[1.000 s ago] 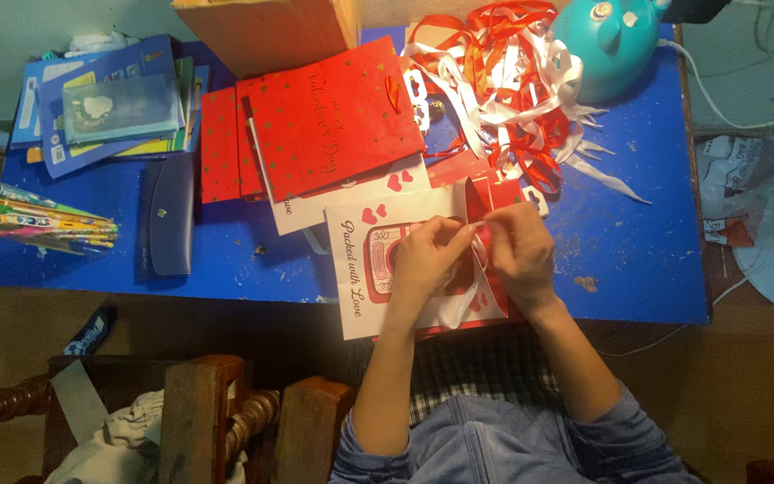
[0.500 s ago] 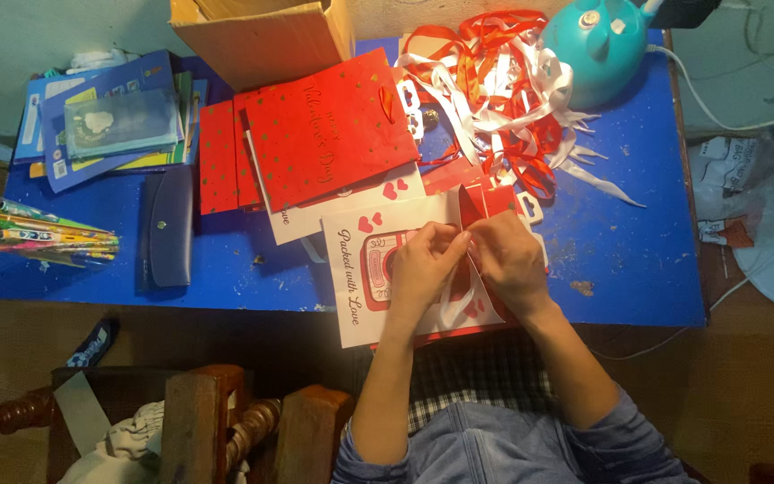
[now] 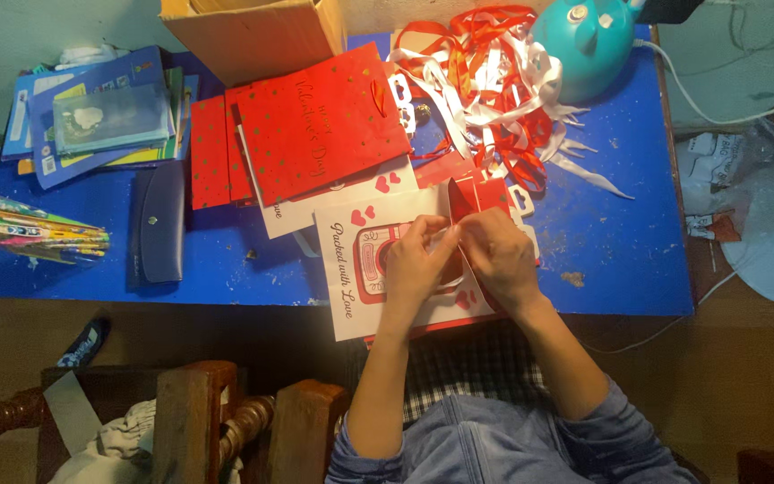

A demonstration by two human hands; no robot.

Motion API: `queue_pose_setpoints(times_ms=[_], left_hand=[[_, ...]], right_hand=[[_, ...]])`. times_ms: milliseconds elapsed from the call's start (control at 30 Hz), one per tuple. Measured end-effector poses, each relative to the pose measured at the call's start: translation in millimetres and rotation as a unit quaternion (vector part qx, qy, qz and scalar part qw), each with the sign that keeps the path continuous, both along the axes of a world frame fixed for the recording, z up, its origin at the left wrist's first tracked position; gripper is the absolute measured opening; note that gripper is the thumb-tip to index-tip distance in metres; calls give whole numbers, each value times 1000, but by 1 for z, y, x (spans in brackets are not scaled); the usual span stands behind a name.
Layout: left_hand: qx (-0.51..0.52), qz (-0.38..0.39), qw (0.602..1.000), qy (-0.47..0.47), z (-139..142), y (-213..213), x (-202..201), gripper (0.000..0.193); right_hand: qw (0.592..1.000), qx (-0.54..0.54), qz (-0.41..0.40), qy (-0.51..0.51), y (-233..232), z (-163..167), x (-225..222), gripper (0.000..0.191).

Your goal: The person folds open a red Valentine's Day gift bag on a blue table, places a greeting card inside it, and works on the bag's ribbon handles, pulling and arranging the ribbons. They repeatedly reposition the bag and card while handling the ribbon strands by hand.

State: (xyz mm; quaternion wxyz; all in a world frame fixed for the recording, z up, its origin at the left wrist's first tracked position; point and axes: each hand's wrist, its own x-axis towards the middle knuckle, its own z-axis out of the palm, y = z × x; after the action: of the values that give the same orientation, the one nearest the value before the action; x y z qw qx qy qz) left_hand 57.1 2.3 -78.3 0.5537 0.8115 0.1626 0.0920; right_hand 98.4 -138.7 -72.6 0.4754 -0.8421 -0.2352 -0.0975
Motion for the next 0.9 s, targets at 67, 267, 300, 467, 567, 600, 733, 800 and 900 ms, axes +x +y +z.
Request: queue_pose_setpoints(times_ms=[67,267,300,467,567,600,733,800,900], left_hand=[[-129,-5,988,88,10,1,-3,38],[-119,-3,991,60,21,-3,-2,37],[-111,-3,992,55,19,-3,-2,38],[-4,-4,1000,-26,0,-3,0,39],[7,1,1000,29,-8,-3,1,40],[8,2,1000,22,-10,-3,1,39],[17,6,1000,7,-12,-5,0,37],[23,6,1000,5,-12,-4,0,37],[30,7,999,12,-11,-3,-1,38]], right_hand=[[998,37,-41,35,0,1,1,7],[996,87,17,21,0,8,-3,27],[997,70,11,25,1,8,-4,26],[999,8,-4,-45,0,2,-3,23],[988,121,-49,83,-3,-2,-1,15],[982,147,-48,111,-4,-2,-1,13],[983,152,-15,104,-3,2,-2,21],[993,111,10,30,-2,3,-3,22],[990,141,6,31,-5,2,-2,14]])
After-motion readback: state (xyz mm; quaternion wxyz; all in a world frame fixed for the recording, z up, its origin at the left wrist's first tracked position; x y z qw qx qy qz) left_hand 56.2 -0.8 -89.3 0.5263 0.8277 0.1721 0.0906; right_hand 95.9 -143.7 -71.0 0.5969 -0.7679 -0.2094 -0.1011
